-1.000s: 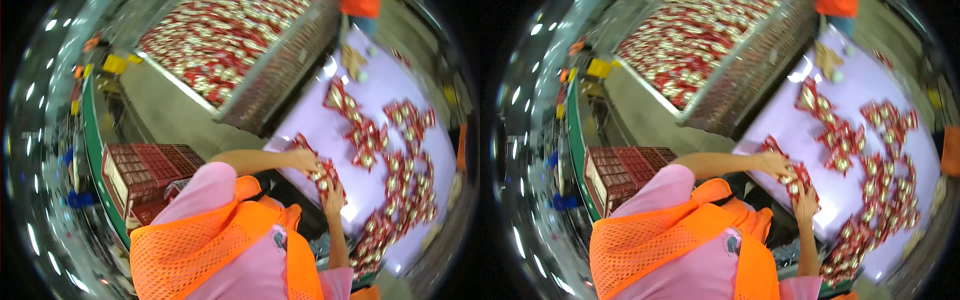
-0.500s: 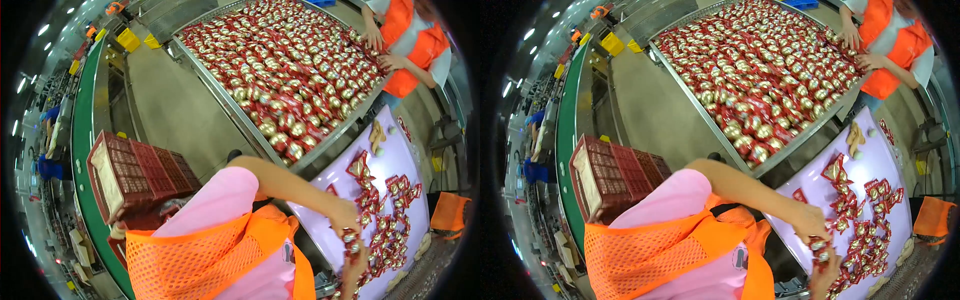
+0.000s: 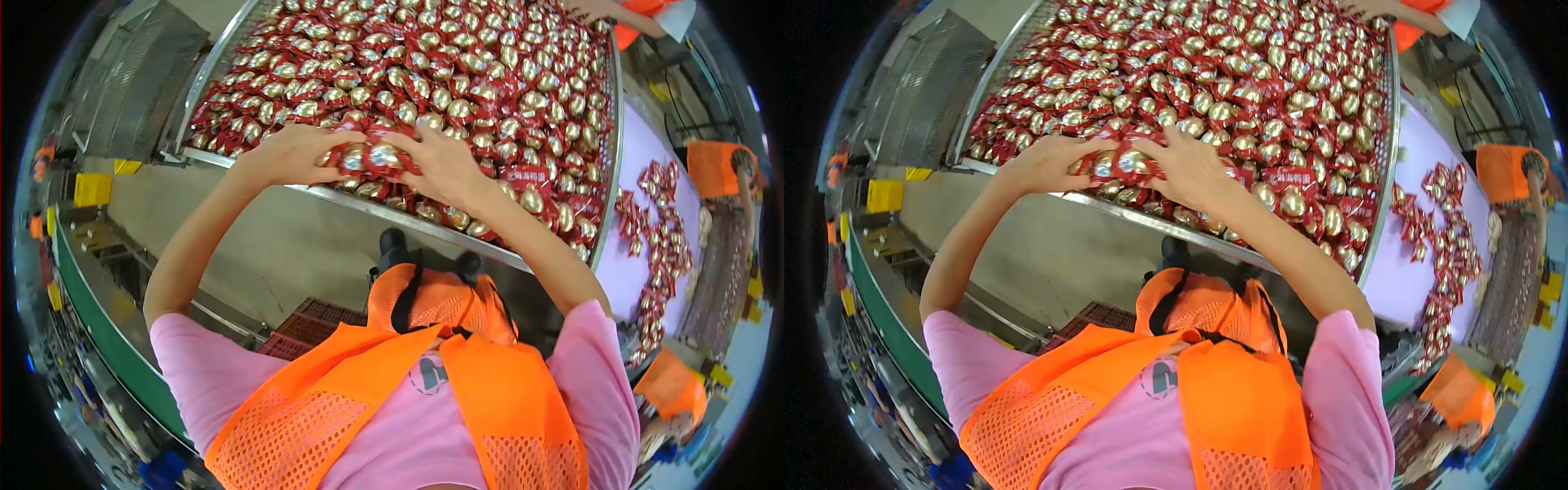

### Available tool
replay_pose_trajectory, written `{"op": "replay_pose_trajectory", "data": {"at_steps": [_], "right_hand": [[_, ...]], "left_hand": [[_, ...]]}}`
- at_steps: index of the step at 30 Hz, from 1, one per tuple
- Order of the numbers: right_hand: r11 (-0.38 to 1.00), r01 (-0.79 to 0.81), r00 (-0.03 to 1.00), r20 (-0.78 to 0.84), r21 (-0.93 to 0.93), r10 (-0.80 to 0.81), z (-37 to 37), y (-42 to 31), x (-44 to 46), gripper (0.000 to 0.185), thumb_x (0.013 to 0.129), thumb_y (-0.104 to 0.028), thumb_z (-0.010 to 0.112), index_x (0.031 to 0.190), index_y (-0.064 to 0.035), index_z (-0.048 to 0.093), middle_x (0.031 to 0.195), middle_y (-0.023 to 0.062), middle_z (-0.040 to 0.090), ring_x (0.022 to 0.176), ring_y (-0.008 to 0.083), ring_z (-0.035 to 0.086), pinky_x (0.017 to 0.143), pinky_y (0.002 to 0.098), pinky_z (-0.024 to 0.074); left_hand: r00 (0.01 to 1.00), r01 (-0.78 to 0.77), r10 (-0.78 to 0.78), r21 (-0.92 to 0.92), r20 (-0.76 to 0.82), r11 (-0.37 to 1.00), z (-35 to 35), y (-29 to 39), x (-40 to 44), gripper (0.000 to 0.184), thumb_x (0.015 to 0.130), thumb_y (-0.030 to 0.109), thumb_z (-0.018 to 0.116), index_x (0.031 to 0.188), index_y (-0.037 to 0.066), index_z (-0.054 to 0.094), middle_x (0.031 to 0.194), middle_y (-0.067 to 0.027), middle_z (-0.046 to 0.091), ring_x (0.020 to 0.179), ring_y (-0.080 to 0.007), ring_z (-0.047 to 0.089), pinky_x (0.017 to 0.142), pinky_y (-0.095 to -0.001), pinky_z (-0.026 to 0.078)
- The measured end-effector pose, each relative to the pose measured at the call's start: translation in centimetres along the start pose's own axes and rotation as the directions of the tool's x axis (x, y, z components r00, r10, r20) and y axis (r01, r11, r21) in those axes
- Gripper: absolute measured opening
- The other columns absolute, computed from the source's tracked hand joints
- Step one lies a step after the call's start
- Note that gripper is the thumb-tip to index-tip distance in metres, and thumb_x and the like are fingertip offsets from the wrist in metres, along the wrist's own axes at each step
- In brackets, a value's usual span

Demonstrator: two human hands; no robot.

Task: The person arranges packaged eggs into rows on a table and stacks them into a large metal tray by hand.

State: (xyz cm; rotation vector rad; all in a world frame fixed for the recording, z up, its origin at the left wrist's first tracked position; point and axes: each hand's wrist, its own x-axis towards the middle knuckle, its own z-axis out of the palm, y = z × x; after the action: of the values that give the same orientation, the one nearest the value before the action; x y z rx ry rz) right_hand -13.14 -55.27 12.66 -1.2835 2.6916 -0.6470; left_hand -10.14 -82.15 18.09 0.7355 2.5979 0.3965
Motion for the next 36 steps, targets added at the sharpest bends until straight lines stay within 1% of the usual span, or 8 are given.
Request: {"op": "replay_pose_trajectory", "data": {"at_steps": [15,18,22,25,28,32,33,36], "right_hand": [[0.995,-0.067,0.969,0.243,0.07,0.048,5.2,-2.1,0.7,0.066,0.089,-0.045,0.065,0.141,-0.0108,0.045,0.111,0.0187,0.056,0.098,0.0387,0.062,0.08,0.0496,0.0519],[0.986,-0.085,0.959,0.282,0.142,0.042,3.5,-2.2,0.5,0.074,0.09,-0.05,0.061,0.147,-0.0098,0.04,0.118,0.02,0.055,0.105,0.0388,0.059,0.089,0.0489,0.0492],[0.825,-0.375,0.877,0.451,0.423,0.167,0.5,-0.4,-1.5,0.089,0.087,-0.064,0.057,0.149,-0.0029,0.039,0.14,0.0281,0.047,0.129,0.0418,0.047,0.108,0.0479,0.0387],[0.944,-0.136,0.978,0.195,0.301,0.079,2.4,-1.7,-5.5,0.09,0.087,-0.064,0.057,0.15,-0.0022,0.037,0.143,0.0258,0.045,0.133,0.0403,0.044,0.111,0.0485,0.0351],[0.938,-0.186,0.956,0.275,0.294,0.104,1.9,-1.7,-5.2,0.093,0.088,-0.065,0.056,0.151,-0.0008,0.033,0.147,0.0249,0.041,0.134,0.0416,0.041,0.113,0.0489,0.0323],[0.964,-0.149,0.959,0.271,0.219,0.087,2.1,-1.7,-4.8,0.092,0.088,-0.061,0.059,0.151,-0.0002,0.031,0.147,0.0247,0.04,0.135,0.0426,0.04,0.112,0.0509,0.0332],[0.98,-0.123,0.968,0.236,0.156,0.084,2.3,-2.3,-5.1,0.092,0.087,-0.06,0.06,0.151,-0.0003,0.03,0.147,0.0242,0.04,0.134,0.0421,0.041,0.111,0.0509,0.0337],[0.997,-0.034,0.997,0.066,0.068,0.029,3.6,-2.9,-5.0,0.1,0.082,-0.069,0.059,0.149,0.0008,0.034,0.141,0.0249,0.046,0.129,0.042,0.046,0.109,0.0524,0.0348]], "left_hand": [[0.96,-0.277,0.262,0.189,0.1,0.942,4.3,-7.0,1.2,0.07,0.082,0.033,0.066,0.148,0.032,0.044,0.091,-0.0187,0.063,0.063,-0.0337,0.062,0.059,-0.0456,0.052],[0.965,-0.252,0.243,0.096,0.096,0.963,3.7,-6.6,0.5,0.069,0.086,0.047,0.061,0.15,0.027,0.042,0.1,-0.0227,0.059,0.074,-0.0391,0.061,0.067,-0.0498,0.049],[0.972,-0.226,0.229,-0.058,0.057,0.972,5.0,-6.6,-0.3,0.076,0.088,0.06,0.055,0.151,0.02,0.038,0.112,-0.0267,0.052,0.089,-0.0439,0.058,0.077,-0.0511,0.046],[0.974,-0.227,0.226,-0.024,-0.017,0.974,6.1,-5.5,-1.1,0.078,0.089,0.063,0.052,0.152,0.018,0.037,0.114,-0.023,0.051,0.099,-0.0425,0.055,0.082,-0.0495,0.044],[0.985,-0.155,0.153,0.017,0.083,0.988,5.0,-5.0,-1.0,0.076,0.092,0.059,0.049,0.153,0.016,0.035,0.124,-0.0185,0.052,0.108,-0.0378,0.054,0.093,-0.0479,0.043],[0.999,0.017,0.014,-0.625,0.044,0.78,4.1,-6.2,0.0,0.057,0.105,0.045,0.033,0.155,0.017,0.032,0.158,-0.0169,0.032,0.148,-0.0348,0.026,0.121,-0.0444,0.021],[1.0,0.026,-0.027,-0.655,0.008,0.755,4.6,-7.3,0.2,0.067,0.103,0.054,0.034,0.153,0.01,0.035,0.153,-0.016,0.04,0.131,-0.0306,0.046,0.115,-0.0435,0.031],[0.99,-0.046,0.018,-0.202,-0.138,0.978,5.9,-7.3,-0.4,0.062,0.1,0.047,0.043,0.149,0.008,0.041,0.135,-0.0184,0.054,0.12,-0.0355,0.051,0.104,-0.0468,0.037]]}}
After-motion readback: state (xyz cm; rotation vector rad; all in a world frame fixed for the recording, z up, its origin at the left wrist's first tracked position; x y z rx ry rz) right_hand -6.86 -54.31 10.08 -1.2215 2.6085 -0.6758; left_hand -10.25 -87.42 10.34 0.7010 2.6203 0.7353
